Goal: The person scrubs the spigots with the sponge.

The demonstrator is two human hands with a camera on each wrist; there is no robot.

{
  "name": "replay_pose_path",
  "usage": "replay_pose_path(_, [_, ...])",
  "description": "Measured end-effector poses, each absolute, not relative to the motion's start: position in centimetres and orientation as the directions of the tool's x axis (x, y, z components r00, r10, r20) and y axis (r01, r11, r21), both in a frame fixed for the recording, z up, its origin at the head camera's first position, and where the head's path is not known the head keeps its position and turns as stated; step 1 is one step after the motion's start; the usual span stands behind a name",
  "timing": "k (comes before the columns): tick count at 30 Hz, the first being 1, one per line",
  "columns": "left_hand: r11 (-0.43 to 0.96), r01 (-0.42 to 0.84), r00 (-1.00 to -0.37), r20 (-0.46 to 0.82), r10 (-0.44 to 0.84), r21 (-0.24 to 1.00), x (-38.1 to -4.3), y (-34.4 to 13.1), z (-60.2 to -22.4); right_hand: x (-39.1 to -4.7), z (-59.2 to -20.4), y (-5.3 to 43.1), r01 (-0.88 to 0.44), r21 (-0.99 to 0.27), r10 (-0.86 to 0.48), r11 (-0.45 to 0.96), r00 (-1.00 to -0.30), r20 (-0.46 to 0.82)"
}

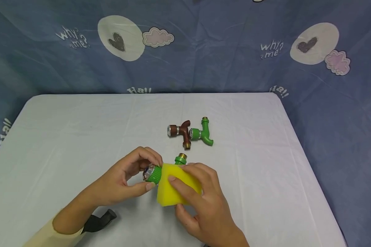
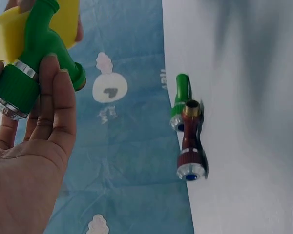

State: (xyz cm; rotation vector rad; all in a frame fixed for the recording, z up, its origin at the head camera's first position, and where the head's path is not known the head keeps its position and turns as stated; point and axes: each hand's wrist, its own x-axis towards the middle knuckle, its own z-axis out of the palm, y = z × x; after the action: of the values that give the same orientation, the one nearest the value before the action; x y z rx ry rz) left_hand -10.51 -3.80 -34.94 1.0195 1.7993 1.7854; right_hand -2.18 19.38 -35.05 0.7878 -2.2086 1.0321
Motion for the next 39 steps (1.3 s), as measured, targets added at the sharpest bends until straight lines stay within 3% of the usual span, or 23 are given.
replay_pose_path(19, [0.028,0.287,-0.732,0.201,0.651,0.957,-9.9,-3.1,-32.7,-2.2,-35.9,19.9,-0.667,-0.428,-0.287,0.609,-0.689,0.665])
replay_pose_path(30, [-0.069,0.210,-0.758,0.207,0.618,0.975,-10.3,-4.0,-33.9,-2.5,-37.0,21.6,-0.573,-0.367,-0.233,0.733,-0.718,0.656])
replay_pose_path(34, [-0.084,0.122,-0.775,0.148,0.614,0.989,-10.5,-4.2,-34.7,-2.5,-36.4,21.3,-0.611,-0.355,-0.218,0.708,-0.666,0.713])
replay_pose_path(39, [-0.108,0.045,-0.771,0.103,0.628,0.993,-10.6,-4.0,-35.0,-2.8,-35.6,20.3,-0.715,-0.240,-0.255,0.657,-0.511,0.821])
